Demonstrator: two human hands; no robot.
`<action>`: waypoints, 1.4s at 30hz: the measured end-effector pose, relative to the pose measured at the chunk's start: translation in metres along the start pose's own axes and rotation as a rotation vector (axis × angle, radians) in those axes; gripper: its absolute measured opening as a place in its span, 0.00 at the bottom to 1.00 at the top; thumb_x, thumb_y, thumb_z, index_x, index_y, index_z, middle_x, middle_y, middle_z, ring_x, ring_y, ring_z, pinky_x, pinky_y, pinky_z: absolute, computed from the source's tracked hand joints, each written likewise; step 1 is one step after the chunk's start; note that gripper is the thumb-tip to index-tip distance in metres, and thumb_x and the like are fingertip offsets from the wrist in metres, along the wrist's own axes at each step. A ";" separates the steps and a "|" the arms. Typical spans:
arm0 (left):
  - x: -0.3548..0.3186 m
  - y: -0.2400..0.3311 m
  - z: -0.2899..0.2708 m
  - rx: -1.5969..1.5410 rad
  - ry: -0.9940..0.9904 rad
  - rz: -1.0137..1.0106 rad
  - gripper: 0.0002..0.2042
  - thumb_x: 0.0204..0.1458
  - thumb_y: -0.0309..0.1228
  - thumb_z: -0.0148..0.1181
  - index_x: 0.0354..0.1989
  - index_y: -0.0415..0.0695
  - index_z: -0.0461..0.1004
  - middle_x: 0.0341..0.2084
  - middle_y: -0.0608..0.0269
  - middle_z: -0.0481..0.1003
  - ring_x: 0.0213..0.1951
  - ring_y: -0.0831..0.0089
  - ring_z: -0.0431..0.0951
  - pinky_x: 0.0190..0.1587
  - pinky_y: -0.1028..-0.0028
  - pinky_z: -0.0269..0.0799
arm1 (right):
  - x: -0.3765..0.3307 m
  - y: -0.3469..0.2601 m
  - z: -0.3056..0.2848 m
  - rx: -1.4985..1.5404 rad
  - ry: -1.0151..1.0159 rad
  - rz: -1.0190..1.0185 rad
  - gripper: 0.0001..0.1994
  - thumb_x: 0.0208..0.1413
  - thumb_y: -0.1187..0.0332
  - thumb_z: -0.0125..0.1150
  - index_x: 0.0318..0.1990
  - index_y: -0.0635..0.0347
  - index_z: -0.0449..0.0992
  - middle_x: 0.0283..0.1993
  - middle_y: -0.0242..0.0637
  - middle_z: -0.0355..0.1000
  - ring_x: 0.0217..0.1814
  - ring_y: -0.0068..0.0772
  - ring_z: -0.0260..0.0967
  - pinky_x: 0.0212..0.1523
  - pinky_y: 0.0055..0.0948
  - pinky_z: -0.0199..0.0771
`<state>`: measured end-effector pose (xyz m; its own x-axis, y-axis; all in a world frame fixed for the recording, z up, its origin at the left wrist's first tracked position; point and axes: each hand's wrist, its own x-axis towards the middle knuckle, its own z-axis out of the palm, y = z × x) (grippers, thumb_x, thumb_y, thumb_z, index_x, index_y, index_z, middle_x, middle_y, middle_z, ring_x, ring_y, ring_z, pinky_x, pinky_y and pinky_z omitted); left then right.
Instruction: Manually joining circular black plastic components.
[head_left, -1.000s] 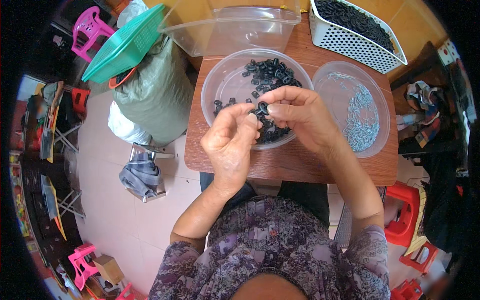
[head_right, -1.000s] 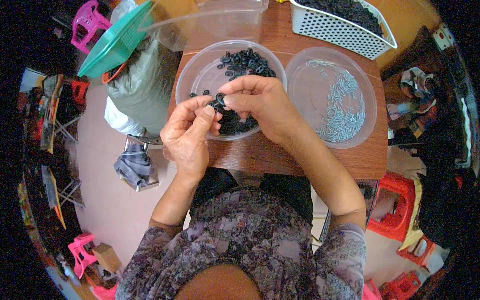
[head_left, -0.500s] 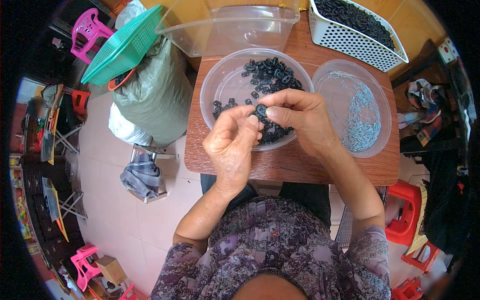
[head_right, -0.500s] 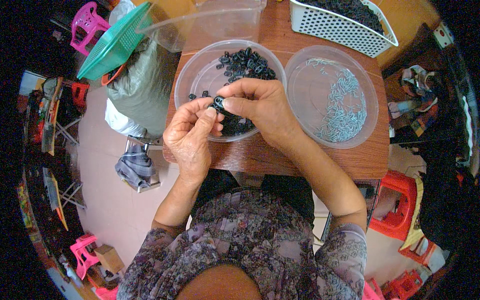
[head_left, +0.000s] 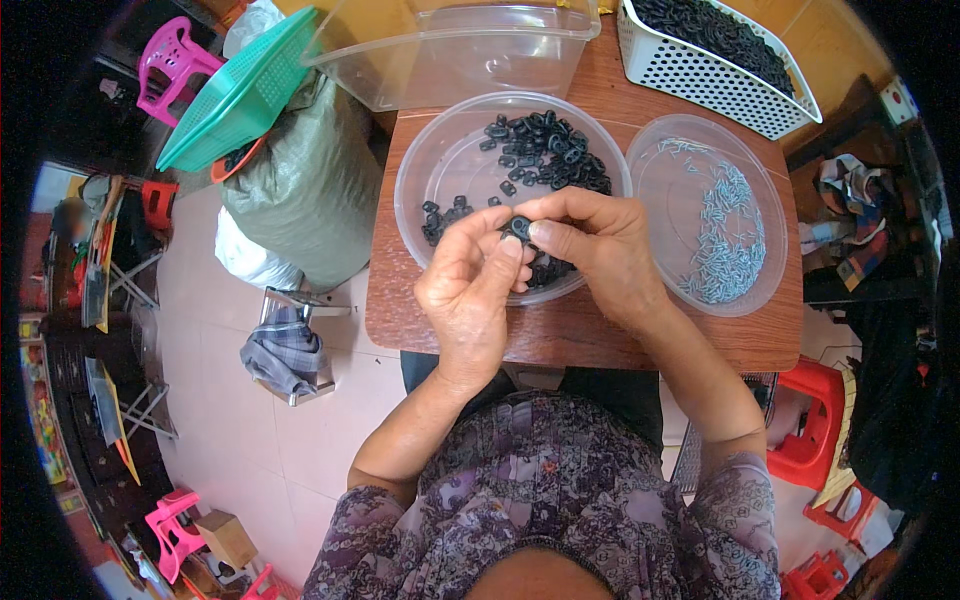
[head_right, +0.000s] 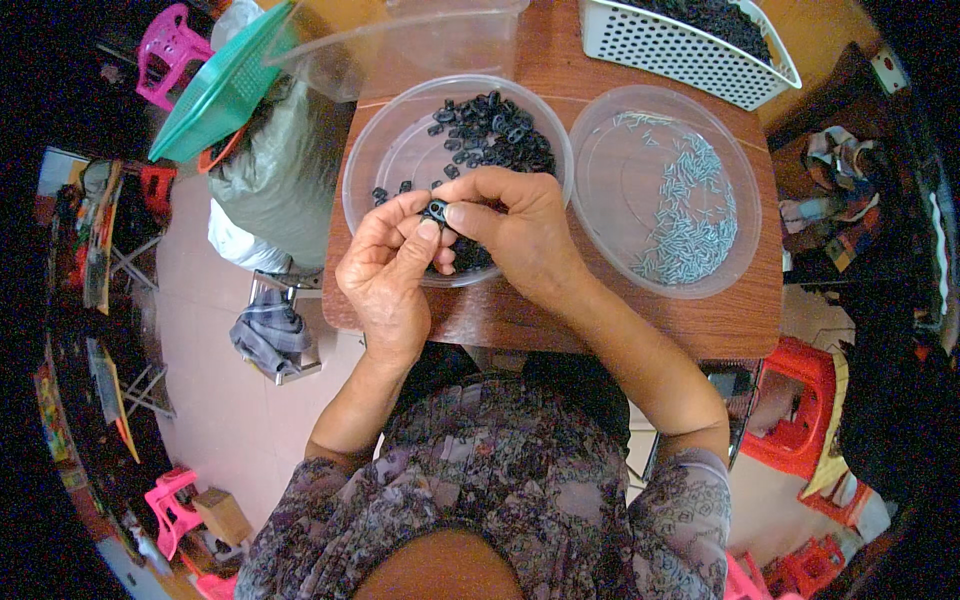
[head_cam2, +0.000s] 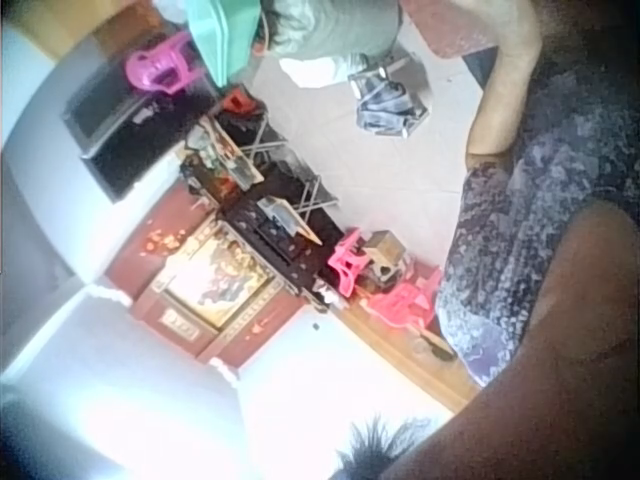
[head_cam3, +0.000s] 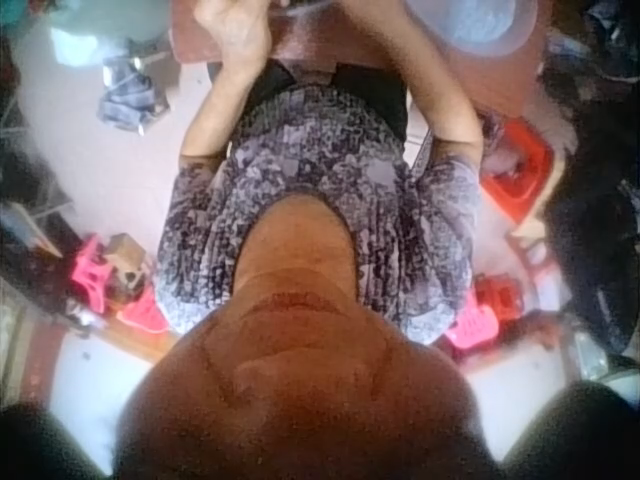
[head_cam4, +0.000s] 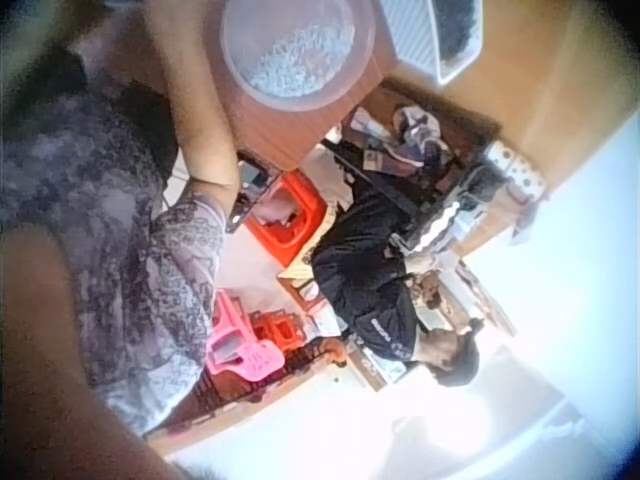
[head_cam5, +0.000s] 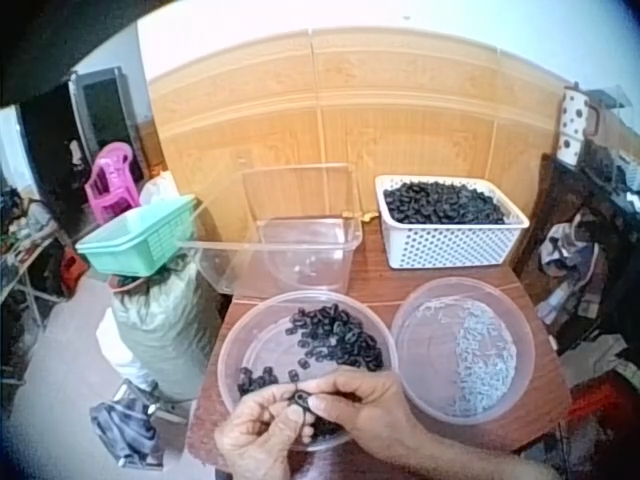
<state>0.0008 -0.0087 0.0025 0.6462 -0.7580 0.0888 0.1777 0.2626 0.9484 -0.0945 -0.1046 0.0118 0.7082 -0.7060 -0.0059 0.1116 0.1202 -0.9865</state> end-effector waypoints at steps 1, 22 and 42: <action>0.001 -0.001 0.000 -0.023 -0.004 -0.011 0.12 0.50 0.23 0.55 0.43 0.32 0.68 0.25 0.60 0.74 0.23 0.79 0.71 0.26 0.82 0.69 | 0.000 0.001 0.001 0.001 0.001 0.001 0.07 0.48 0.78 0.58 0.36 0.66 0.75 0.33 0.31 0.73 0.34 0.18 0.67 0.37 0.18 0.69; 0.004 -0.002 -0.005 0.000 -0.081 -0.071 0.12 0.50 0.20 0.54 0.43 0.32 0.68 0.24 0.60 0.74 0.22 0.79 0.71 0.24 0.82 0.68 | -0.002 0.003 0.004 0.079 0.075 -0.030 0.03 0.49 0.80 0.53 0.31 0.69 0.73 0.24 0.34 0.71 0.24 0.20 0.67 0.25 0.21 0.70; 0.002 -0.003 -0.003 -0.058 -0.091 -0.037 0.13 0.51 0.19 0.51 0.46 0.31 0.67 0.27 0.61 0.73 0.26 0.80 0.71 0.30 0.81 0.69 | -0.015 0.014 0.011 -0.427 0.154 -0.430 0.13 0.40 0.78 0.59 0.38 0.63 0.72 0.28 0.36 0.66 0.30 0.32 0.62 0.30 0.28 0.64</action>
<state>0.0038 -0.0088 -0.0007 0.5691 -0.8181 0.0835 0.2449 0.2655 0.9325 -0.0962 -0.0847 -0.0002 0.5500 -0.7255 0.4138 0.0528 -0.4643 -0.8841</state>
